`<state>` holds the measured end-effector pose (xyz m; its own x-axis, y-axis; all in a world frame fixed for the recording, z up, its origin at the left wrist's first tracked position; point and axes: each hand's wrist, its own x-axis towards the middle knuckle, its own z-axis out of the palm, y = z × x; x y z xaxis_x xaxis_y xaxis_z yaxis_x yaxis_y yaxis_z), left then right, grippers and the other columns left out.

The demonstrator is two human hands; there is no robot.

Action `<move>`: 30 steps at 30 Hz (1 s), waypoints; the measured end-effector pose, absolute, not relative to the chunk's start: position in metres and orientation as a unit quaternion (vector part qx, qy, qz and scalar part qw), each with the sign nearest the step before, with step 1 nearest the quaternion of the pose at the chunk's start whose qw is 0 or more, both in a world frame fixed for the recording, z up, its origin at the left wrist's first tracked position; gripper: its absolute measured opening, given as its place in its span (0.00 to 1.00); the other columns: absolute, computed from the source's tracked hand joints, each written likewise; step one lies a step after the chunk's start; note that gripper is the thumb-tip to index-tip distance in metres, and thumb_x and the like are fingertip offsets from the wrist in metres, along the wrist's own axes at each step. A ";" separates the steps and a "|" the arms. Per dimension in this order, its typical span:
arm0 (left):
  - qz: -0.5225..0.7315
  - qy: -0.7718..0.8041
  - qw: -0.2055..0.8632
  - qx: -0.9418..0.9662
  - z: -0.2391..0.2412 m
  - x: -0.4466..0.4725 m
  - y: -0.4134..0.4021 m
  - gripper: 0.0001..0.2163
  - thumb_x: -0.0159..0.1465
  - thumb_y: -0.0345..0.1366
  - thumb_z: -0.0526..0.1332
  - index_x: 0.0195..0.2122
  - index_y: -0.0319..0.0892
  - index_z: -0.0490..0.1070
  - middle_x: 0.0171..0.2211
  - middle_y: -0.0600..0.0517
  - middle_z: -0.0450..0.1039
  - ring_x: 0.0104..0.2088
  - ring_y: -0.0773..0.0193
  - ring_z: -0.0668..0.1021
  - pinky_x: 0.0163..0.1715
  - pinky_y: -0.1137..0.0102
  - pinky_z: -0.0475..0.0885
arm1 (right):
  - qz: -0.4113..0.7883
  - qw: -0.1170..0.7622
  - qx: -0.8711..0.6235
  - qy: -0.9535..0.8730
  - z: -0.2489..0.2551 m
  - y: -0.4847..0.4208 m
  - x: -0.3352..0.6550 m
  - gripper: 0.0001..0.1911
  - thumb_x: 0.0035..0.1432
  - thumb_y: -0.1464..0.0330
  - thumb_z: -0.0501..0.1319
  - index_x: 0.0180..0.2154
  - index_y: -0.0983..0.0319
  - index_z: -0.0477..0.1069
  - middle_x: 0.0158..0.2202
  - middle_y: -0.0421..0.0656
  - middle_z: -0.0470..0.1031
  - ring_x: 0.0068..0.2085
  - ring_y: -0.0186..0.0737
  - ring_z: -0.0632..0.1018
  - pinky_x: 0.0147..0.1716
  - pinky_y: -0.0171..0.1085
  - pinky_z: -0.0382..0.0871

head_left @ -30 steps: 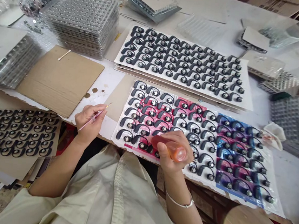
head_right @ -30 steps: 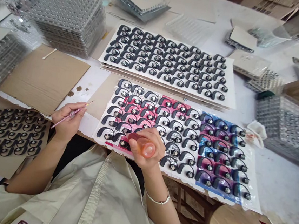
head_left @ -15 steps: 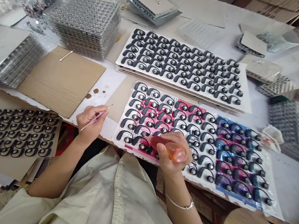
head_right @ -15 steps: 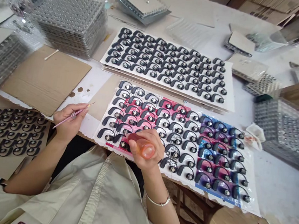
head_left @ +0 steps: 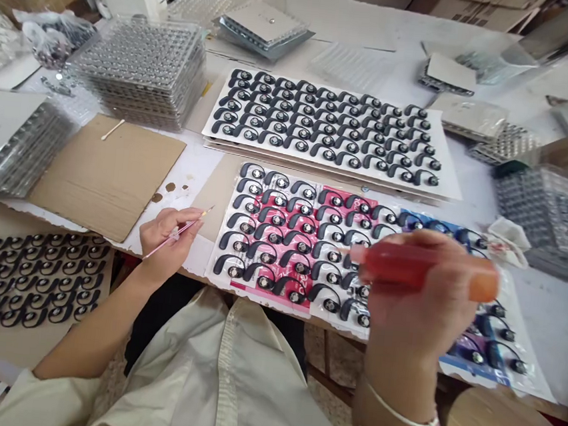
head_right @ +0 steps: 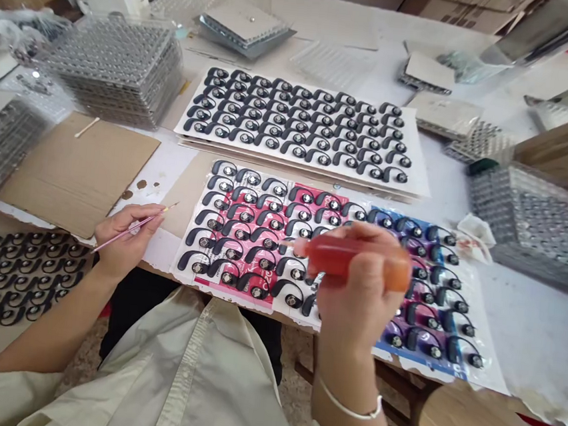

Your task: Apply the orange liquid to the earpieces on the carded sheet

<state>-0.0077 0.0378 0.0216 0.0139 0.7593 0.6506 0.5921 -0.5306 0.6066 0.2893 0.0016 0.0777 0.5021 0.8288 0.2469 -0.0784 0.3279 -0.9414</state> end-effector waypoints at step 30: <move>0.351 0.114 -0.005 0.929 0.037 0.062 0.068 0.05 0.64 0.26 0.58 0.32 0.34 0.73 0.33 0.45 0.79 0.25 0.65 0.73 0.24 0.68 0.68 | 0.224 0.533 -0.507 -0.640 0.060 0.042 0.276 0.08 0.51 0.62 0.65 0.32 0.59 0.71 0.28 0.40 0.72 0.30 0.36 0.73 0.31 0.38 0.68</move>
